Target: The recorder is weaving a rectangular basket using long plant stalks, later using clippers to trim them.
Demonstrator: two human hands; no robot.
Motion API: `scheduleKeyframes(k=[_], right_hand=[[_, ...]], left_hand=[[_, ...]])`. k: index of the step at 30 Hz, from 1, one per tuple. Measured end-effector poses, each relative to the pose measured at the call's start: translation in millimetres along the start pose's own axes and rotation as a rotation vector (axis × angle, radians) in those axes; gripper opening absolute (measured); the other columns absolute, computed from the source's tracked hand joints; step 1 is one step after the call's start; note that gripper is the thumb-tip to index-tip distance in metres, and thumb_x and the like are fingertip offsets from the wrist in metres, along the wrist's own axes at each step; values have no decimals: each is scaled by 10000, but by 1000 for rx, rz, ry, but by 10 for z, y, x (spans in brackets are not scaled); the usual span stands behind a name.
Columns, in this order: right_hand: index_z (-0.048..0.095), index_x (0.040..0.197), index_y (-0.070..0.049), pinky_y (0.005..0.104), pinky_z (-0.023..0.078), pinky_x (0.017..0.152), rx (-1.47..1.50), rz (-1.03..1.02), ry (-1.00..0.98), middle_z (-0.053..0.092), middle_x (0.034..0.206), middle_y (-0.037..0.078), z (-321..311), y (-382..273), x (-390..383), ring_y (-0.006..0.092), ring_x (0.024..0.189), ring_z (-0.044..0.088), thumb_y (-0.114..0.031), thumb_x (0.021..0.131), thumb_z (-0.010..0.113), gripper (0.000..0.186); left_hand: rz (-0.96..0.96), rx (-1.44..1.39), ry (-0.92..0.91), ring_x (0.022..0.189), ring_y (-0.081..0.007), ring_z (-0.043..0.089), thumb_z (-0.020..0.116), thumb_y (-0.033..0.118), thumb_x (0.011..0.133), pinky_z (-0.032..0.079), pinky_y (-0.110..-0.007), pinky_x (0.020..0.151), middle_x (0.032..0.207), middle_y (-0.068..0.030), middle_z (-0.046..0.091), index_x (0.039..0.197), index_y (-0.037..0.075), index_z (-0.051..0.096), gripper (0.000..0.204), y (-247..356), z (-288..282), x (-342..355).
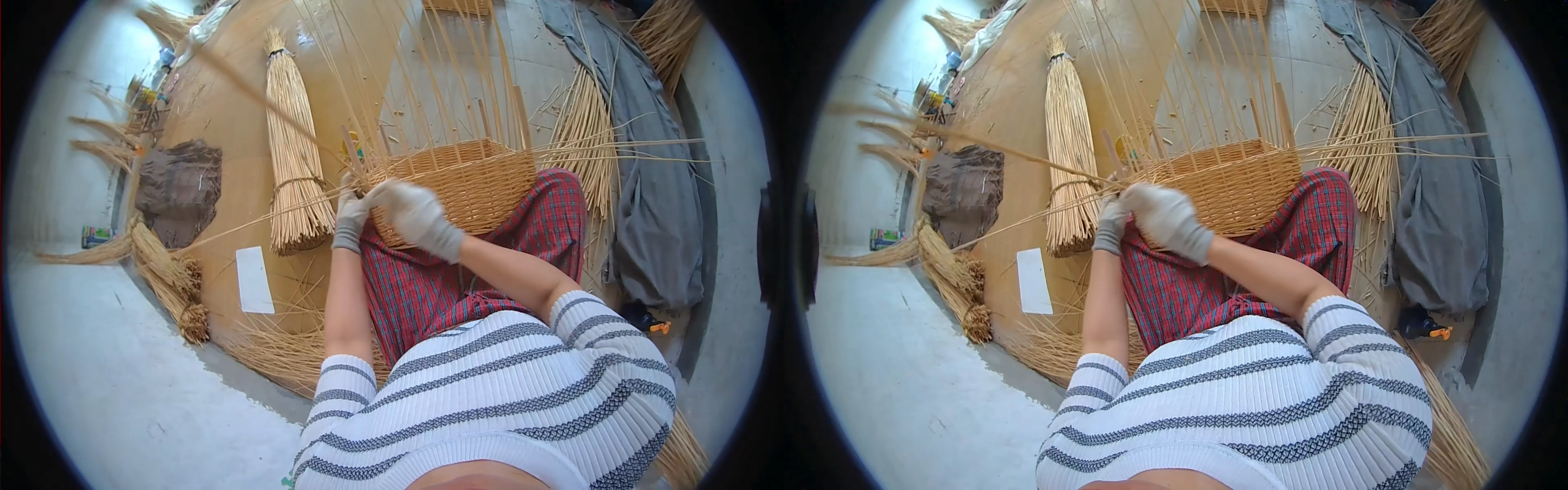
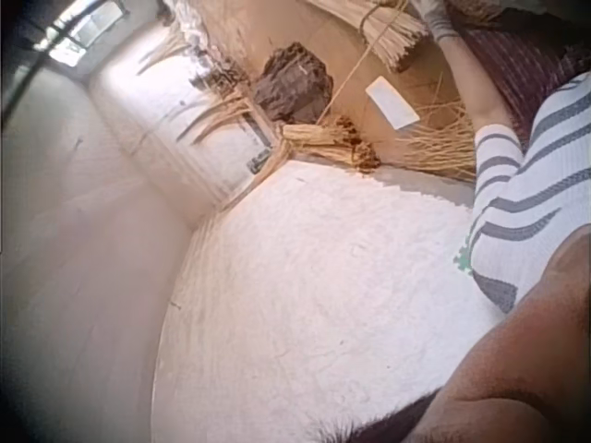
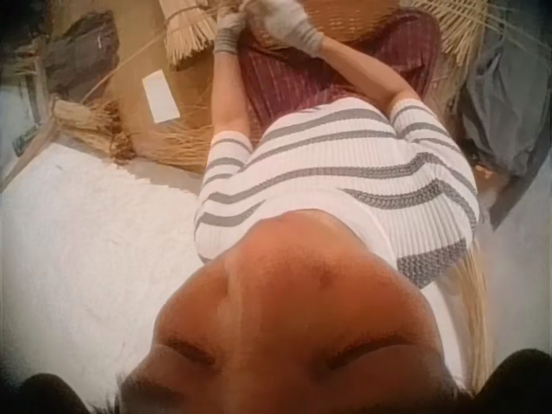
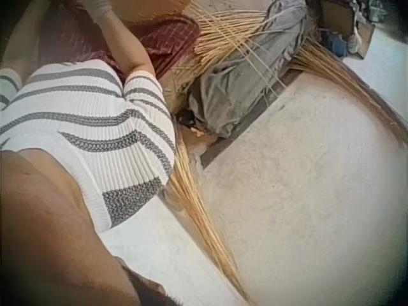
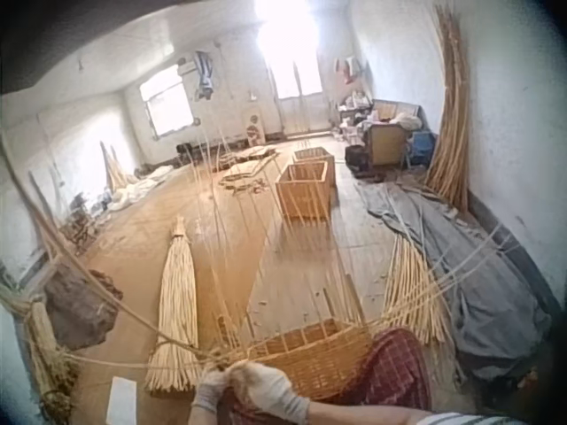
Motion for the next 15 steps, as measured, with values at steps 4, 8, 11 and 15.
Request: scheduleKeyframes(k=[4, 8, 11, 15], right_hand=[[683, 1067, -38, 269, 531, 604, 647, 1159, 131, 727, 968, 46, -340, 1476, -695, 124, 714, 684, -232, 1053, 535, 245], [678, 1115, -75, 382, 564, 711, 30, 798, 9, 720, 1100, 134, -386, 1601, -128, 270, 841, 712, -213, 1012, 570, 203], [671, 1195, -135, 473, 546, 861, -318, 197, 96, 652, 1251, 203, -49, 1230, 725, 411, 1009, 663, -154, 965, 583, 246], [516, 1436, -205, 419, 534, 854, -544, 206, -31, 677, 1246, 192, 390, 1394, 1344, 333, 1046, 677, -112, 933, 596, 517]], left_hand=[[15, 160, -209, 970, -161, 643, 771, -14, 841, 543, -299, 868, 1101, -37, 672, 1281, 90, 564, 497, 27, -10, 147], [27, 3, -111, 963, -147, 628, 789, 74, 861, 519, -299, 869, 1065, -21, 671, 1264, 90, 571, 459, -65, -47, 105], [74, 119, 92, 952, -139, 616, 794, 118, 875, 507, -298, 847, 1059, -26, 671, 1253, 72, 579, 437, -155, -121, 106], [210, 64, 164, 970, -136, 618, 776, 147, 895, 504, -295, 873, 1078, -60, 674, 1258, 48, 573, 427, -240, -130, 231]])
Point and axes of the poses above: each hand's wrist, its own x-axis towards the middle knuckle, its own z-axis out of the palm, y = z × x, the point moved 10 cm from there along x, towards the middle knuckle
